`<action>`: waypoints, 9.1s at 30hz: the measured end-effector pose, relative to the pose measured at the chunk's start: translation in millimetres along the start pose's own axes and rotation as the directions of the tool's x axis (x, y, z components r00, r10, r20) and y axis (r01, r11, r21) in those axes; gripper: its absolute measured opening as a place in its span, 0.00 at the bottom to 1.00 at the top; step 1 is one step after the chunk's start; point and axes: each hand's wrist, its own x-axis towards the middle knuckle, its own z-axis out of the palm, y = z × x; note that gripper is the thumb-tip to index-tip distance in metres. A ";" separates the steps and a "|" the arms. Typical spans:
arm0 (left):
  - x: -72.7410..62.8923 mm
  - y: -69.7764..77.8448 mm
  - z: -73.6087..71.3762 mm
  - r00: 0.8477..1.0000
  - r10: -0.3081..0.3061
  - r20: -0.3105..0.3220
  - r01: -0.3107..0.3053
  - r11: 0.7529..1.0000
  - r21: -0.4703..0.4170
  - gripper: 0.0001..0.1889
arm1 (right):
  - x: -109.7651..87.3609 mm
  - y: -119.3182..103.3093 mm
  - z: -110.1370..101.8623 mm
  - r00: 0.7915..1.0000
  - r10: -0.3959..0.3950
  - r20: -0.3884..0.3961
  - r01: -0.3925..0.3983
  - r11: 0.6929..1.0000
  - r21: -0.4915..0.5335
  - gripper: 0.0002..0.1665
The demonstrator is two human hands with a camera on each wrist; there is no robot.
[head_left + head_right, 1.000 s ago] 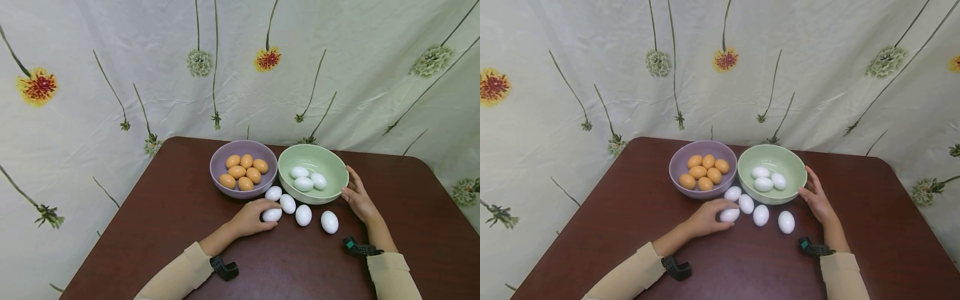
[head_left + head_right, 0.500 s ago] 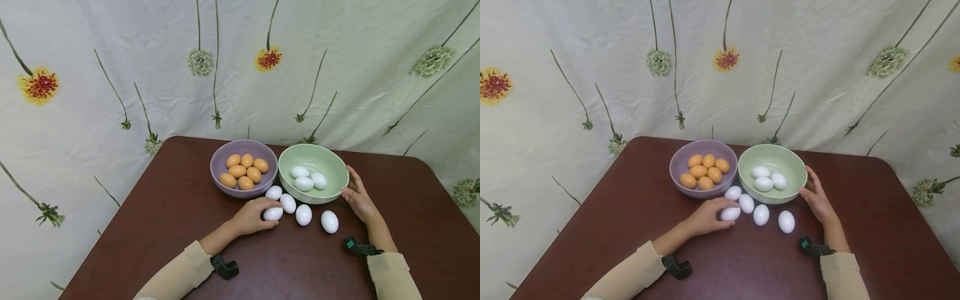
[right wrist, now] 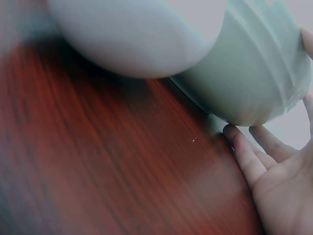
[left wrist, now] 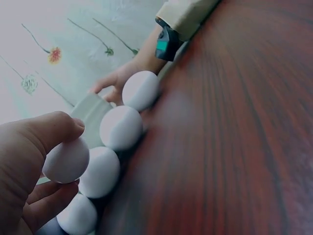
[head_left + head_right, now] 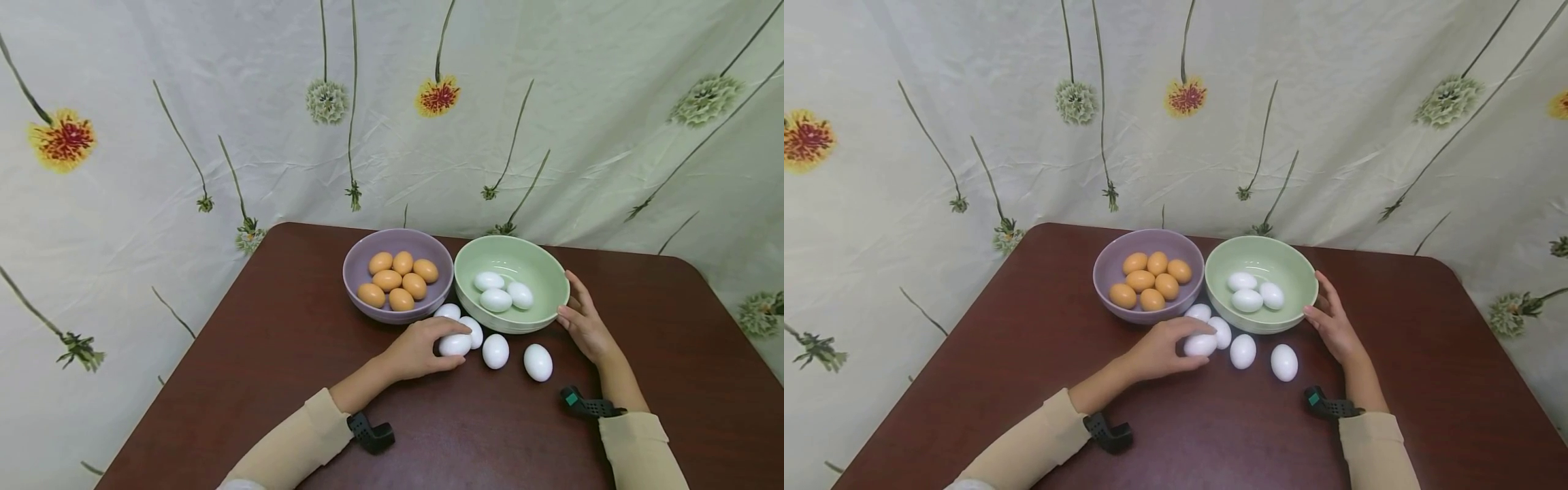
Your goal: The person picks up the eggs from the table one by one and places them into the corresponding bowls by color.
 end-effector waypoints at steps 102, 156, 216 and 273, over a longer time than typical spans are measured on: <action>163.0 -3.6 17.0 0.747 -0.287 0.599 0.165 0.954 0.251 0.18 | 0.3 -0.3 -1.7 1.000 0.008 0.005 -0.008 0.999 -0.032 0.40; 81.8 2.8 -6.8 0.996 -0.086 0.024 0.088 0.991 -0.101 0.17 | 0.0 -0.9 -1.1 1.000 0.001 0.005 -0.001 1.000 -0.015 0.40; -5.5 6.0 11.6 0.965 -0.259 -0.032 0.259 0.936 0.240 0.30 | -0.3 -2.1 1.6 1.000 0.017 -0.010 -0.017 1.000 -0.017 0.41; -4.6 -9.6 27.3 0.958 0.020 -0.287 0.156 0.801 0.578 0.20 | -1.0 -3.4 2.3 1.000 0.029 -0.011 -0.030 0.999 -0.020 0.42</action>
